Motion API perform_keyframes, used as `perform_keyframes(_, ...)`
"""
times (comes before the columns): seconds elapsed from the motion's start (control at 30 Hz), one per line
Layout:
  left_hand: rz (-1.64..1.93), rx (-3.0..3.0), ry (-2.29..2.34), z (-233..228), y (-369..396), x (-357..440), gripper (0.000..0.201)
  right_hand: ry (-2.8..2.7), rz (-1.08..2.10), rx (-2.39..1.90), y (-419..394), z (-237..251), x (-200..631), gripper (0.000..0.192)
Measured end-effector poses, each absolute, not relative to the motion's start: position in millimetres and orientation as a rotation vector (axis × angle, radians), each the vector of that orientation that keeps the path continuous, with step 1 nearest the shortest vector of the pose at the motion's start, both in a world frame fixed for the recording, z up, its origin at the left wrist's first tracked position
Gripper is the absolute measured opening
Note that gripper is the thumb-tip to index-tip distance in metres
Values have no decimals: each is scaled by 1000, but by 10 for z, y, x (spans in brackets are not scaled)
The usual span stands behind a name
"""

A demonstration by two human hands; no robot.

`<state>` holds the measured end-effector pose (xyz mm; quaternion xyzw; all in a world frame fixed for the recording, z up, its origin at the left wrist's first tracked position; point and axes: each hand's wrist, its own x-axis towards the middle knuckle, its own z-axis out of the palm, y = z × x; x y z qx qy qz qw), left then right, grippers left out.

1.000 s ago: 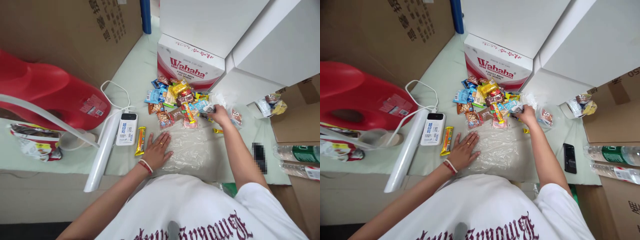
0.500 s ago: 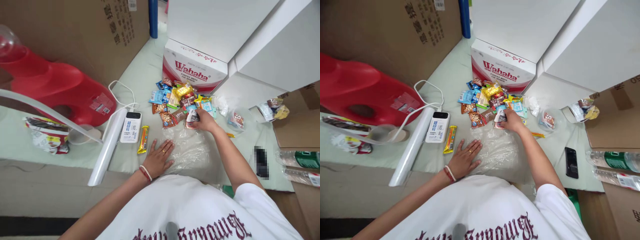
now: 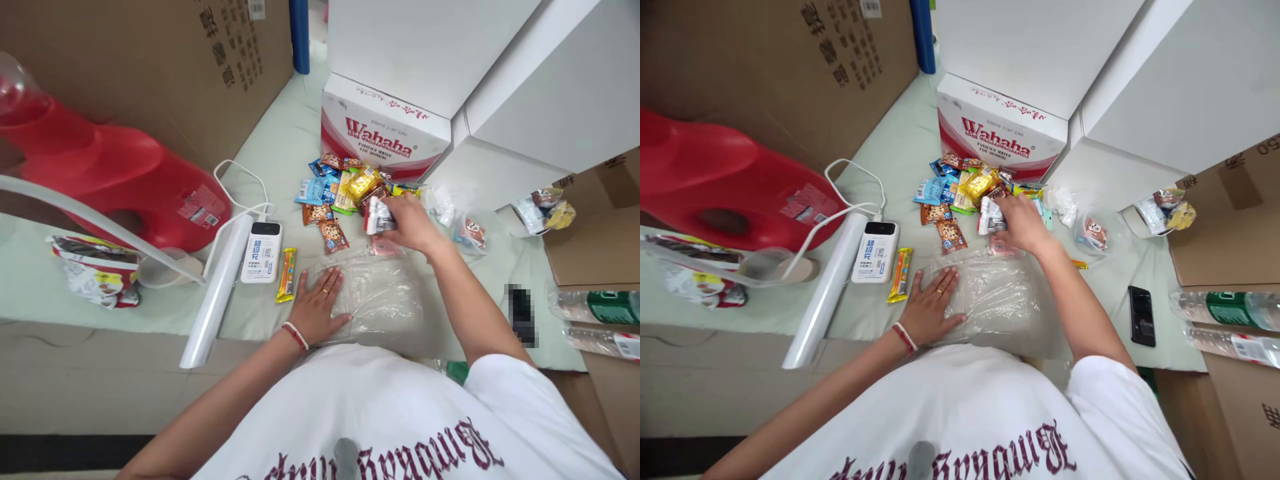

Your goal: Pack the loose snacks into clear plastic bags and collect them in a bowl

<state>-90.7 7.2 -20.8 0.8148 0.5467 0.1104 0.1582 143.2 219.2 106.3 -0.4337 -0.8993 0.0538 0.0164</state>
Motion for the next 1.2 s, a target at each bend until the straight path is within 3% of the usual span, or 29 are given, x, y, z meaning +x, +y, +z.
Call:
perform_keyframes(0.13, 323, 2297, 1546, -220, 183, -920, 90, -2769, 409, -1258, 1665, 1276, 1621, 70)
perform_keyframes(0.3, 342, 2308, 1525, -227, 257, -992, 96, -3031, 656, -1373, 1114, 759, 1299, 68)
perform_keyframes(0.43, 477, 2338, 1526, -193, 142, -1149, 91, -2823, 750, -1447, 857, 586, 1412, 94)
perform_keyframes(0.5, 589, 2412, 1388, -163, 37, -1263, 79, -2681, 785, -1326, 691, 667, 1686, 85)
perform_keyframes(0.67, 527, 2503, 792, -166, -154, -1465, 55, -2587, 997, -1100, 105, 590, 2366, 33)
perform_keyframes(0.8, 438, 2424, 831, -235, -115, -1456, 25, -2460, 815, -1170, -150, 189, 2524, 10)
perform_keyframes(0.97, 570, 2148, 977, -149, 35, -1432, 24, -2330, 1074, -1108, 127, 305, 2521, 17)
perform_keyframes(1.2, 665, 1740, 1615, -66, 277, -1265, 25, -2165, 1389, -1438, 941, 473, 2367, 35)
